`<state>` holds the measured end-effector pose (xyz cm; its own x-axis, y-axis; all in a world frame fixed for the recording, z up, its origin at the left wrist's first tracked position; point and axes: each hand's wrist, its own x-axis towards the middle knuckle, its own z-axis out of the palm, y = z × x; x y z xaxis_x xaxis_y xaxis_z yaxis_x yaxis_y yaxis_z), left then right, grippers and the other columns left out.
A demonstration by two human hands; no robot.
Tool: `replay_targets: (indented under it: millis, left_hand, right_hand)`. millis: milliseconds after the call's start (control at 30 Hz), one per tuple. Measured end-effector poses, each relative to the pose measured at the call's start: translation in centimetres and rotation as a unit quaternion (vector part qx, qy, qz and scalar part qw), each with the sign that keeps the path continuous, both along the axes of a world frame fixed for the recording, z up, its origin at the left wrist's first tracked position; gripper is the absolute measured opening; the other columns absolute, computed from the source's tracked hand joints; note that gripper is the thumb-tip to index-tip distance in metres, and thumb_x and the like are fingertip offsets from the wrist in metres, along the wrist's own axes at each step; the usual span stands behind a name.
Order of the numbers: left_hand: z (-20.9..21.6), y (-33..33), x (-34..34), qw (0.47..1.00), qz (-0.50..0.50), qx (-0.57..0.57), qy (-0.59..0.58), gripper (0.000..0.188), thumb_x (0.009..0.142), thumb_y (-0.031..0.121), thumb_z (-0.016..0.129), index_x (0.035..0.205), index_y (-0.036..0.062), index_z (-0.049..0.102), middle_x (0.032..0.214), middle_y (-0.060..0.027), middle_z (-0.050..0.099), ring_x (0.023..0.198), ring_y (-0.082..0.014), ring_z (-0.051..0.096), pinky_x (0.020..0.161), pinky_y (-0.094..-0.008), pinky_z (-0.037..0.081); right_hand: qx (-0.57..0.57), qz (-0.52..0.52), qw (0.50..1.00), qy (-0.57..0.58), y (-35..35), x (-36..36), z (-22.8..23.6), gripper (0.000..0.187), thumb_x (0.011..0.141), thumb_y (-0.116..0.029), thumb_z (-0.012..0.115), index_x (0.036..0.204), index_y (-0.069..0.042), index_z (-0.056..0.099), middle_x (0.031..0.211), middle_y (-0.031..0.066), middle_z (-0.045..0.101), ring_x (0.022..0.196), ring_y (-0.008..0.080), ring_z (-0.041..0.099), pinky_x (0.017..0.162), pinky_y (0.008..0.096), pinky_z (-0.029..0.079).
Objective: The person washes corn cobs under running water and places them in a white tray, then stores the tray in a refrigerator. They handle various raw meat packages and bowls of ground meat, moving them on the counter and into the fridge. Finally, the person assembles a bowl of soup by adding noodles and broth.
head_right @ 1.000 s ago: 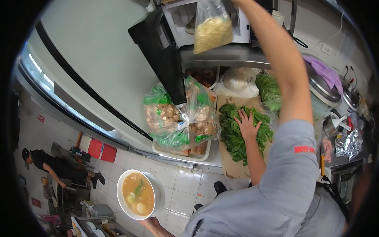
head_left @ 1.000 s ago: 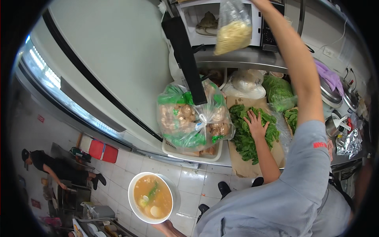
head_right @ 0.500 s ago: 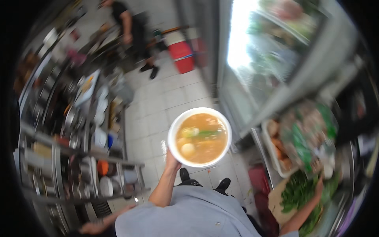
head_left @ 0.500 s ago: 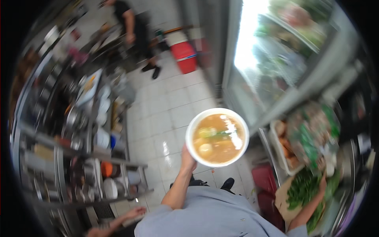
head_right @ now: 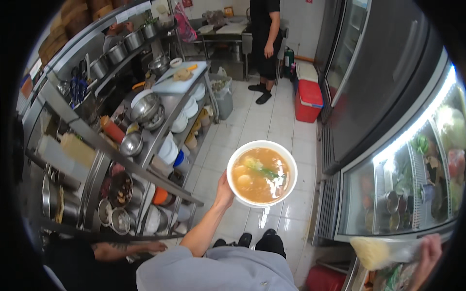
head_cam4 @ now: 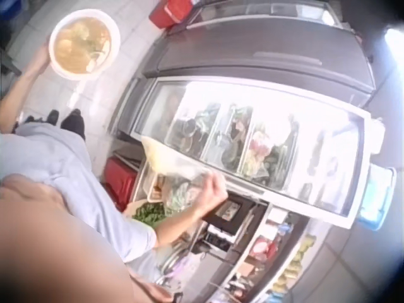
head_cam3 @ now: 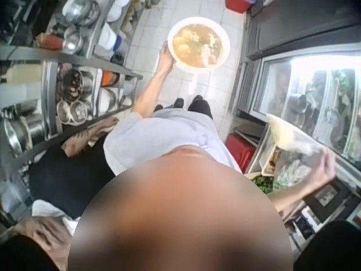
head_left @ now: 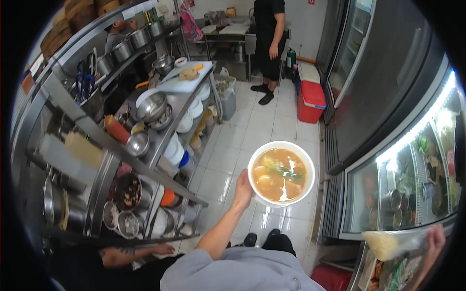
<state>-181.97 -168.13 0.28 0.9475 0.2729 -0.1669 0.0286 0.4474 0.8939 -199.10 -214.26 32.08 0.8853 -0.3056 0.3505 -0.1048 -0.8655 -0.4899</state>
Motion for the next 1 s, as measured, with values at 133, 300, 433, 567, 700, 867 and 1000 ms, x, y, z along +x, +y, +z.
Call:
replay_targets:
  millis: [133, 300, 433, 567, 700, 867, 1000]
  left_hand:
    - [-1.6, 5.5, 5.8, 0.998, 0.053, -0.029, -0.028, 0.028, 0.097, 0.016, 0.043, 0.119, -0.0002, 0.049, 0.108, -0.0083, 0.059, 0.098, -0.0132, 0.056, 0.083, -0.0257, 0.047]
    - [-2.3, 11.8, 12.3, 0.986, 0.152, 0.034, -0.063, 0.03, 0.095, 0.014, 0.048, 0.121, 0.0, 0.047, 0.112, -0.0101, 0.058, 0.101, -0.0163, 0.058, 0.086, -0.0285, 0.048]
    - [-1.2, 15.2, 17.1, 0.97, 0.225, 0.05, -0.074, 0.03, 0.094, 0.012, 0.048, 0.122, -0.0006, 0.047, 0.114, -0.0109, 0.058, 0.101, -0.0175, 0.059, 0.085, -0.0297, 0.049]
    - [-0.1, 18.3, 22.0, 0.951, 0.302, 0.015, -0.071, 0.035, 0.094, 0.014, 0.046, 0.124, -0.0027, 0.045, 0.117, -0.0146, 0.057, 0.1, -0.0222, 0.061, 0.083, -0.0324, 0.053]
    - [0.0, 21.8, 26.1, 0.942, 0.323, -0.012, -0.096, 0.036, 0.094, 0.016, 0.046, 0.125, -0.0027, 0.044, 0.118, -0.0157, 0.056, 0.101, -0.0243, 0.061, 0.083, -0.0333, 0.053]
    - [-0.1, 26.3, 31.3, 0.933, 0.351, 0.024, -0.076, 0.037, 0.094, 0.016, 0.046, 0.126, -0.0025, 0.043, 0.119, -0.0156, 0.056, 0.103, -0.0248, 0.061, 0.083, -0.0338, 0.054]
    - [-0.7, 30.4, 34.9, 0.899, 0.433, 0.048, -0.053, 0.039, 0.093, 0.018, 0.048, 0.126, -0.0027, 0.044, 0.119, -0.016, 0.055, 0.101, -0.0249, 0.061, 0.082, -0.036, 0.054]
  right_hand:
    - [0.054, 0.097, 0.99, -0.087, 3.1, 10.1, -12.1, 0.006, 0.069, 0.006, 0.063, 0.073, 0.003, 0.061, 0.067, 0.0066, 0.05, 0.063, 0.0157, 0.048, 0.056, 0.0268, 0.037]
    - [0.108, 0.103, 0.988, 0.041, 8.8, 24.8, -20.0, 0.007, 0.065, 0.001, 0.067, 0.071, 0.003, 0.067, 0.06, 0.0096, 0.055, 0.055, 0.0176, 0.051, 0.052, 0.0285, 0.039]
    - [0.148, 0.169, 0.972, 0.062, 13.4, 37.2, -22.3, 0.01, 0.065, -0.003, 0.069, 0.074, 0.0, 0.07, 0.062, 0.011, 0.059, 0.057, 0.019, 0.056, 0.054, 0.0295, 0.042]
    - [0.115, 0.283, 0.948, 0.092, 19.6, 50.6, -22.7, 0.015, 0.072, -0.017, 0.07, 0.077, -0.002, 0.07, 0.069, 0.0121, 0.063, 0.063, 0.0239, 0.06, 0.059, 0.0329, 0.046]
    - [0.109, 0.381, 0.913, 0.097, 30.3, 64.3, -23.0, 0.018, 0.075, -0.022, 0.068, 0.076, -0.003, 0.069, 0.072, 0.0135, 0.064, 0.063, 0.0259, 0.06, 0.059, 0.0347, 0.046]
    - [0.141, 0.487, 0.862, -0.005, 46.2, 79.3, -21.3, 0.021, 0.075, -0.024, 0.067, 0.075, -0.003, 0.068, 0.069, 0.0139, 0.063, 0.062, 0.0267, 0.06, 0.057, 0.0355, 0.045]
    - [0.164, 0.551, 0.818, -0.003, 59.9, 87.9, -17.6, 0.017, 0.075, -0.022, 0.068, 0.082, -0.007, 0.072, 0.07, 0.0126, 0.066, 0.062, 0.0221, 0.063, 0.058, 0.0346, 0.048]
